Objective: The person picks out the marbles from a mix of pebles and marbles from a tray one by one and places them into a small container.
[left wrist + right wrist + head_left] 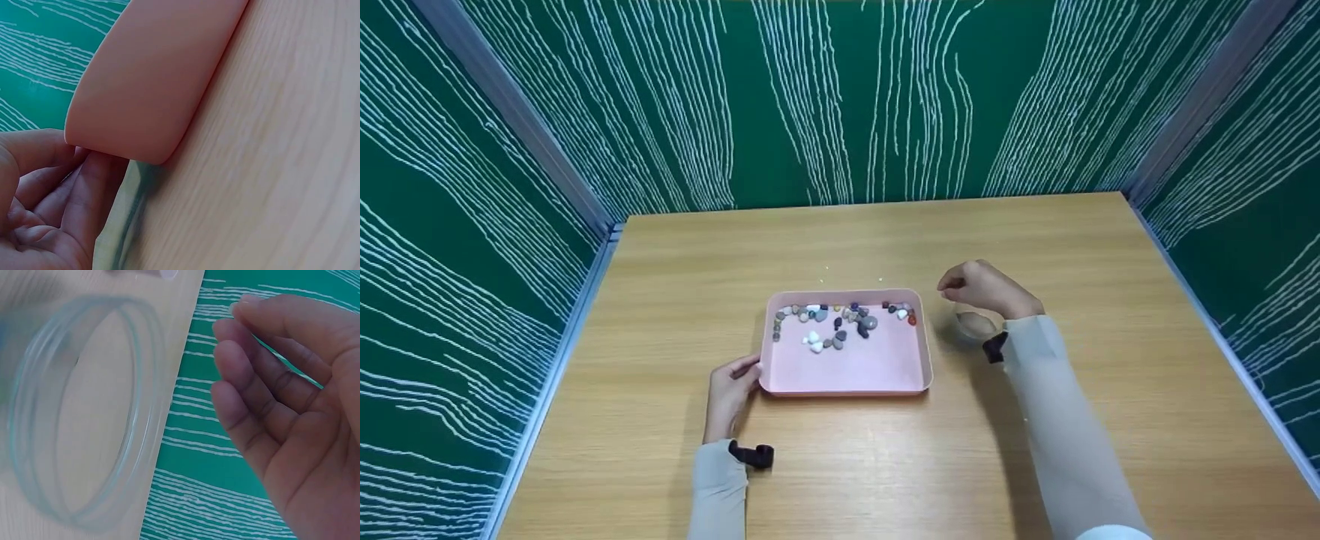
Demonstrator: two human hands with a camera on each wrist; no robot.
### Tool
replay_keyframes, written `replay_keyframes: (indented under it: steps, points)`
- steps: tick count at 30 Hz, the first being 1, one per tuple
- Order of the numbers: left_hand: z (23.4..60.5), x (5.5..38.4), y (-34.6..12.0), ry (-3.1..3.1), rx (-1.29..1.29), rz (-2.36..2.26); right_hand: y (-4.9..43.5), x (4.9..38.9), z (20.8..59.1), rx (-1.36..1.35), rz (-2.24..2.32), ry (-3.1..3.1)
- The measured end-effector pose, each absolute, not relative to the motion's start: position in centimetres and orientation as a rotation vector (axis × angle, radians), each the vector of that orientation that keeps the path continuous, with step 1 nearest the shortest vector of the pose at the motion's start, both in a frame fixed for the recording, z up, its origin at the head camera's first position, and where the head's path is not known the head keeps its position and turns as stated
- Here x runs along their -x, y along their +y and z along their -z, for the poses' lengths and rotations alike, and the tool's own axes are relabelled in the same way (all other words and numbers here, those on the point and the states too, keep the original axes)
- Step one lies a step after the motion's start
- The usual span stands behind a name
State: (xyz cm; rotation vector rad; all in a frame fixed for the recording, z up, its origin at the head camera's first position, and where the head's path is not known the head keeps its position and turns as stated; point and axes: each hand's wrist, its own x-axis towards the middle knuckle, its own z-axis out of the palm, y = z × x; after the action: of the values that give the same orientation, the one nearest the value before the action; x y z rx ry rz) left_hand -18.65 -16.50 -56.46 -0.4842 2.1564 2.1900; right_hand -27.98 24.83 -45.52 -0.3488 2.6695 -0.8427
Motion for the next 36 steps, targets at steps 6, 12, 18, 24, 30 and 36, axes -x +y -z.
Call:
replay_keyframes:
  steps: [6, 12, 18, 24, 30, 36]
  points:
    - [56.5, 18.6, -16.5, 2.145, 0.472, -2.188, 22.8, 28.6, 45.4, 0.348, 0.847, 2.668]
    - [56.4, 18.6, -16.4, 2.161, 0.464, -2.181, 20.7, 29.1, 45.7, 0.339, 0.84, 2.665]
    - [56.6, 18.8, -16.4, 2.207, 0.442, -2.174, 18.9, 29.6, 46.2, 0.358, 0.877, 2.645]
    - [56.6, 18.7, -16.6, 2.201, 0.443, -2.167, 17.5, 29.8, 46.8, 0.331, 0.898, 2.622]
    - [56.6, 18.7, -16.6, 2.203, 0.462, -2.155, 16.2, 29.8, 47.3, 0.308, 0.939, 2.553]
    - [56.7, 18.8, -16.4, 2.213, 0.498, -2.134, 14.7, 29.9, 47.6, 0.288, 0.906, 2.552]
